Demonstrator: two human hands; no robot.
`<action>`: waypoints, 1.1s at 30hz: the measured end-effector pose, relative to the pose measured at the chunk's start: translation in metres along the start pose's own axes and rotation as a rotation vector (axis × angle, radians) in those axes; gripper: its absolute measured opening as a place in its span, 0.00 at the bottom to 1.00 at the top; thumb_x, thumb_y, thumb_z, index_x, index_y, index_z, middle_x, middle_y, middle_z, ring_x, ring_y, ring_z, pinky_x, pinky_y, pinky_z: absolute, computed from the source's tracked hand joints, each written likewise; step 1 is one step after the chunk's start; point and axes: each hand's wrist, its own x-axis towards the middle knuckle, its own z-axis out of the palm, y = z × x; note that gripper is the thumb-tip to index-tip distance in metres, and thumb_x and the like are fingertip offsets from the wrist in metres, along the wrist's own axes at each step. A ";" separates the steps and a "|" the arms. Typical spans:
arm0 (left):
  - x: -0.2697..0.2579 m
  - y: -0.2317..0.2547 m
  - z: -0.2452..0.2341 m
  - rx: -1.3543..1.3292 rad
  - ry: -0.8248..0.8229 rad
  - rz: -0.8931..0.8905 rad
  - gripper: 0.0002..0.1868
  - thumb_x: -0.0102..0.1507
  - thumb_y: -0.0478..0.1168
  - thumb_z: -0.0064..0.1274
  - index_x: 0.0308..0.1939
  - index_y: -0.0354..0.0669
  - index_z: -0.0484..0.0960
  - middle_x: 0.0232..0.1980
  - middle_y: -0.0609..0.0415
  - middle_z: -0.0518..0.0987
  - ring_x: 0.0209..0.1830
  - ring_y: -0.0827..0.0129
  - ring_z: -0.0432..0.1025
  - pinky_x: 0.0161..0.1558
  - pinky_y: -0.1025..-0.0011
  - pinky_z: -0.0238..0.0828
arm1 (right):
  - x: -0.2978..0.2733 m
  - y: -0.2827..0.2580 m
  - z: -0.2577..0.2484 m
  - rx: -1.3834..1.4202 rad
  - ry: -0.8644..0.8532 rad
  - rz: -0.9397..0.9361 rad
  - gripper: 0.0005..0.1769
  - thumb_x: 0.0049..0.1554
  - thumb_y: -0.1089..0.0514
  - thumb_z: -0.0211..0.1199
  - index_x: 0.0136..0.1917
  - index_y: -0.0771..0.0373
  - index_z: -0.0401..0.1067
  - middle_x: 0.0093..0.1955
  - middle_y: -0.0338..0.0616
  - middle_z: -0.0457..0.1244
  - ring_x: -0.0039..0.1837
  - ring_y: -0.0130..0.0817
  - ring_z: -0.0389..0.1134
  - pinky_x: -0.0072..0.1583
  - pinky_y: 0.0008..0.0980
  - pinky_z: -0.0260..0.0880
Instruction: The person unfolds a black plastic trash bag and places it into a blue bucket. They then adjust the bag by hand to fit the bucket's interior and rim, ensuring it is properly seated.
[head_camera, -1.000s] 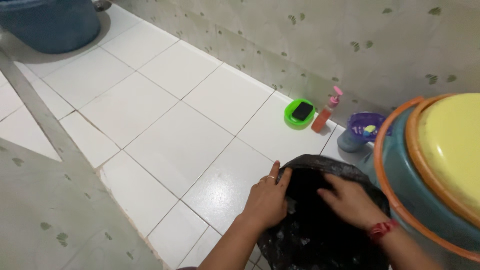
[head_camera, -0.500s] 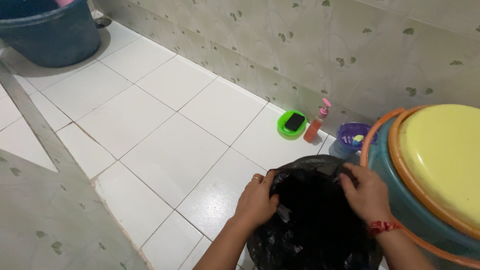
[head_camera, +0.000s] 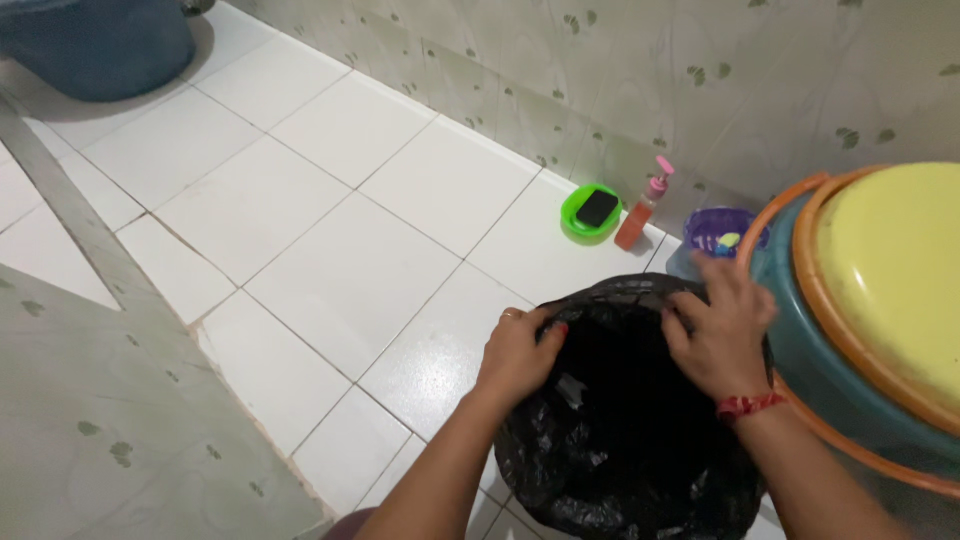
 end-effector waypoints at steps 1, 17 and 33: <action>0.003 -0.004 0.003 -0.012 0.014 0.024 0.21 0.64 0.51 0.54 0.56 0.45 0.84 0.53 0.37 0.79 0.55 0.46 0.74 0.56 0.59 0.71 | -0.007 0.006 0.010 0.098 -0.137 0.104 0.10 0.48 0.53 0.65 0.43 0.56 0.76 0.63 0.47 0.67 0.62 0.49 0.67 0.60 0.47 0.63; 0.023 -0.026 0.012 0.063 -0.243 -0.318 0.42 0.59 0.73 0.45 0.49 0.37 0.87 0.48 0.38 0.85 0.52 0.49 0.79 0.55 0.61 0.74 | -0.037 0.051 0.073 0.547 -1.081 0.896 0.51 0.57 0.20 0.43 0.65 0.65 0.77 0.64 0.62 0.69 0.71 0.54 0.67 0.73 0.42 0.59; 0.027 -0.022 0.002 0.042 -0.172 -0.330 0.44 0.50 0.76 0.55 0.48 0.40 0.88 0.45 0.41 0.86 0.48 0.53 0.82 0.51 0.63 0.77 | -0.059 0.067 0.058 0.700 -1.296 1.103 0.34 0.56 0.37 0.65 0.48 0.75 0.82 0.38 0.53 0.73 0.41 0.40 0.75 0.48 0.36 0.73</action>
